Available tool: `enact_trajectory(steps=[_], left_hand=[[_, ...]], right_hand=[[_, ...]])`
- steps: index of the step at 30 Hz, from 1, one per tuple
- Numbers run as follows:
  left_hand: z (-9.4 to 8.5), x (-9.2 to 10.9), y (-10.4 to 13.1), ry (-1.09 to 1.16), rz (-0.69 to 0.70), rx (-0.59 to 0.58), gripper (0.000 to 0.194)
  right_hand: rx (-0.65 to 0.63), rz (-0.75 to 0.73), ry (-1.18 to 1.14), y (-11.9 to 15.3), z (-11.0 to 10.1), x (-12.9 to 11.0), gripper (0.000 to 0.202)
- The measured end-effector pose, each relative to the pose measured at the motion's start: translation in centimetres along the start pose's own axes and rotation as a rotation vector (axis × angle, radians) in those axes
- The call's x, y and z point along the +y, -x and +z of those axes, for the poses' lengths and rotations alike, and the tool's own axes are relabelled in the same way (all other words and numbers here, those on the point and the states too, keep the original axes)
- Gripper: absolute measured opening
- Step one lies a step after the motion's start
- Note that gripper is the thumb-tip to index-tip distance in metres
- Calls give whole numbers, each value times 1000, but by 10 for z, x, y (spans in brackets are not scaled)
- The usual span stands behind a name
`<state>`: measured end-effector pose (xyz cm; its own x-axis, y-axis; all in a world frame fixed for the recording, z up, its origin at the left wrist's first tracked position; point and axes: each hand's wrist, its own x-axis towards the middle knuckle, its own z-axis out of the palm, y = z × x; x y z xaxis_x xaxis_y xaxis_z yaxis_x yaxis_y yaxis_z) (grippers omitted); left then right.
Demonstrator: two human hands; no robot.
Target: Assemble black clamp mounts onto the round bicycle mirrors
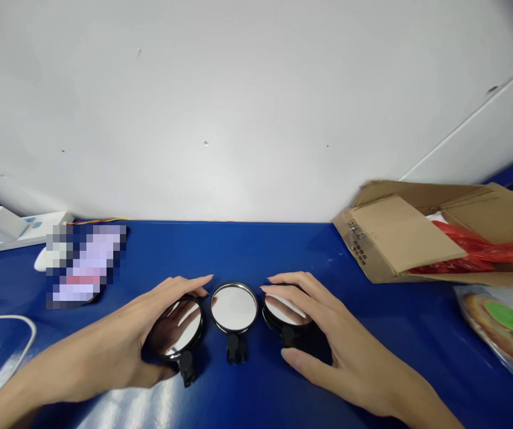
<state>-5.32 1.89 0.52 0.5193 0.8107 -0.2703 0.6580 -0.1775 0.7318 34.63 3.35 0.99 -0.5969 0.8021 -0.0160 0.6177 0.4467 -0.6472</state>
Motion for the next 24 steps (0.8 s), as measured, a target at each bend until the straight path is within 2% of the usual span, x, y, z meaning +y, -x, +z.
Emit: enact_trajectory(steps=[3,5,7,10,12,14,17,20,24], left_hand=[[-8,-4,9,-31,-8,-14,139],[-13,-5,11,18,-6,-23,145],[-16,-4,6,129,-9,28,128],[-14,3,-10,337,-41,254,75],[-11,9,-20,419,-22,345,58],[-9,14,-27,441,-35,366,50],[-5,20,-28,413,-77,364,49],[2,24,-26,353,-90,383,50],[10,25,-23,234,-81,468,46]], right_hand=[[8,-13,-21,0,-1,0,64],[33,-29,-50,1,-2,0,65],[68,-43,-75,2,-2,1,65],[118,-49,-91,2,0,2,59],[163,-46,-99,1,2,4,52],[225,-37,-118,-1,6,5,44],[340,-10,-164,-6,13,6,36],[443,27,-202,-10,19,9,38],[521,54,-220,-11,21,12,41]])
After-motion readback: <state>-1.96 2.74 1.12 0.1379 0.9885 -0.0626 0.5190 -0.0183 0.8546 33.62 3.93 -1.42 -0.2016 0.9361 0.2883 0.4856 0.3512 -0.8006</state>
